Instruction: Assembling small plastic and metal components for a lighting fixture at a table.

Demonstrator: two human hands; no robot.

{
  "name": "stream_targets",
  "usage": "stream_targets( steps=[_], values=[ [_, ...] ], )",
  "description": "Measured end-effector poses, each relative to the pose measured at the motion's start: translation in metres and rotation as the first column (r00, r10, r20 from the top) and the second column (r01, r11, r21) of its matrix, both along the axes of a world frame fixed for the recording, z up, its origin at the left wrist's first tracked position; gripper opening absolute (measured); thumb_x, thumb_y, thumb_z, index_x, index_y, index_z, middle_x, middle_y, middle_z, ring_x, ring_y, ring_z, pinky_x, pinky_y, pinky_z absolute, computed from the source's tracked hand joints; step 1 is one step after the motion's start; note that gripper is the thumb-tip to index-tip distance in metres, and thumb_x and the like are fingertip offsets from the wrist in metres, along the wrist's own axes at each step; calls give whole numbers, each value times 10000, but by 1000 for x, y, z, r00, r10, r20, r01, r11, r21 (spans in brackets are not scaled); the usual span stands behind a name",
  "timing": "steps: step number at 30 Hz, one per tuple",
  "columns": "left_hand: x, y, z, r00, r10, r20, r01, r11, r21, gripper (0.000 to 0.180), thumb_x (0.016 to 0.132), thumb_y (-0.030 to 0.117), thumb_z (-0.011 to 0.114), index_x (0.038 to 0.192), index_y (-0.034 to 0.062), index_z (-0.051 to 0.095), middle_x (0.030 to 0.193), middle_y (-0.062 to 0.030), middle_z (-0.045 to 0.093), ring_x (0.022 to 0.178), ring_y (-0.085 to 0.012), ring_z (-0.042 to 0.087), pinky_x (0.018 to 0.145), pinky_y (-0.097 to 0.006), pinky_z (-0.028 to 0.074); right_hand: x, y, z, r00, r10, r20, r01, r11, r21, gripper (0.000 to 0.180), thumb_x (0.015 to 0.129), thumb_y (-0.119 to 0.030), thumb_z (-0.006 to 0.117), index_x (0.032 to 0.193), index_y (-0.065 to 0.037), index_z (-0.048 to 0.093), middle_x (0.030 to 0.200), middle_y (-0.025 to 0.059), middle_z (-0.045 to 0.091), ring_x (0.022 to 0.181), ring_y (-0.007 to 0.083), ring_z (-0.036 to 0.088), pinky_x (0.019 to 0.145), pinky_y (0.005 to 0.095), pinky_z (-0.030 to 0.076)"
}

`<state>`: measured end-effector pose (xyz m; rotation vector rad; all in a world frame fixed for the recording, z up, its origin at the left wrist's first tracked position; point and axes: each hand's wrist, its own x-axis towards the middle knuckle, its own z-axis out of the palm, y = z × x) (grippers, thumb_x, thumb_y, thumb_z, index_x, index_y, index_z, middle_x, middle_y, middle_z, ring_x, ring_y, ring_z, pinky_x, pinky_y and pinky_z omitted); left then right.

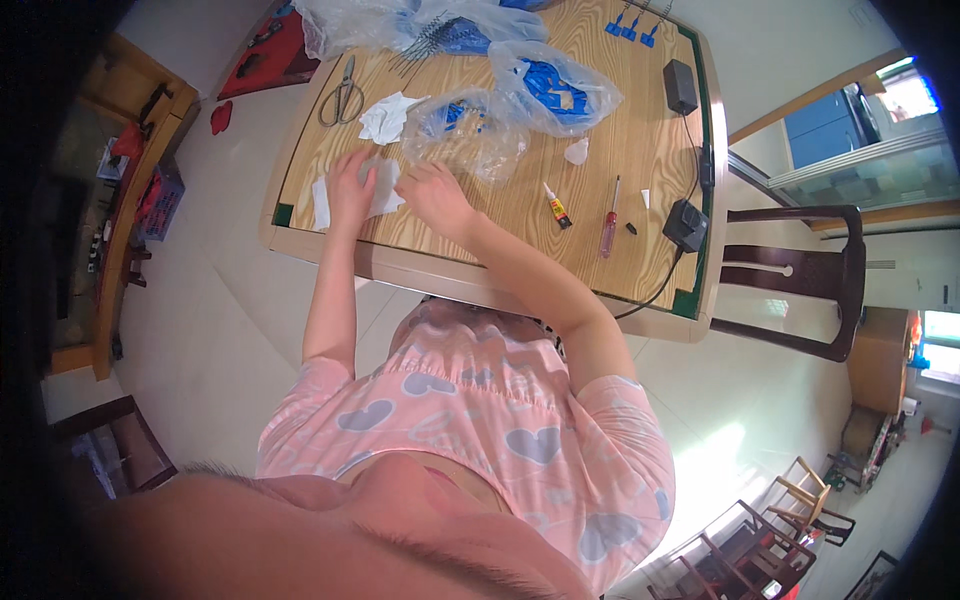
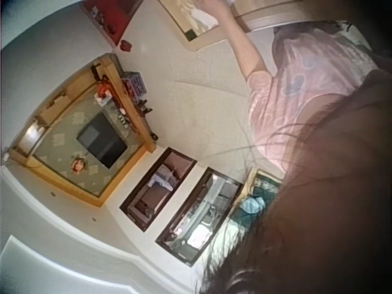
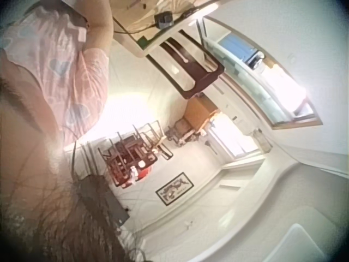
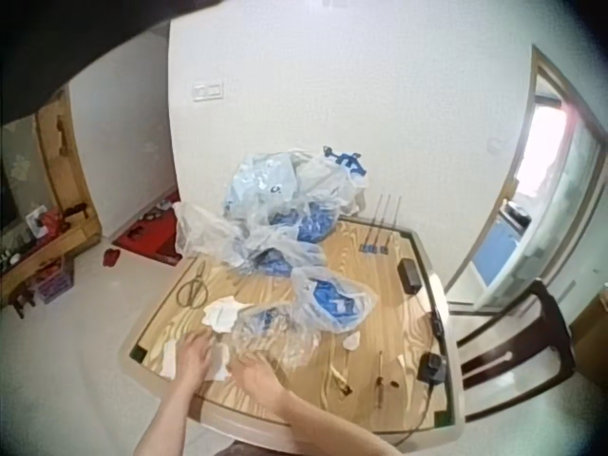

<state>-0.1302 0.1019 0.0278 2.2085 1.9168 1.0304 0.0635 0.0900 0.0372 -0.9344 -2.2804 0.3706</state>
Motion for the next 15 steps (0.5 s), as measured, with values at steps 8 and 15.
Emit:
stream_targets(
  steps=[8,15],
  values=[
    [-3,61,20,964,-64,-257,-24,945,-326,378,795,128,666,1171,120,629,1176,-70,617,1130,-262,529,960,-422,370,-60,80,19,901,-384,202,272,863,426,283,777,-190,630,1044,-97,637,974,36,631,1018,213,538,843,391,387],
    [-10,57,7,996,-67,-50,69,997,36,376,767,115,674,1142,118,651,1113,-57,642,1126,-233,533,947,-429,370,-70,101,8,825,-435,362,299,878,375,297,802,-202,601,1072,-90,651,999,63,649,1025,213,547,854,391,384]
  ],
)
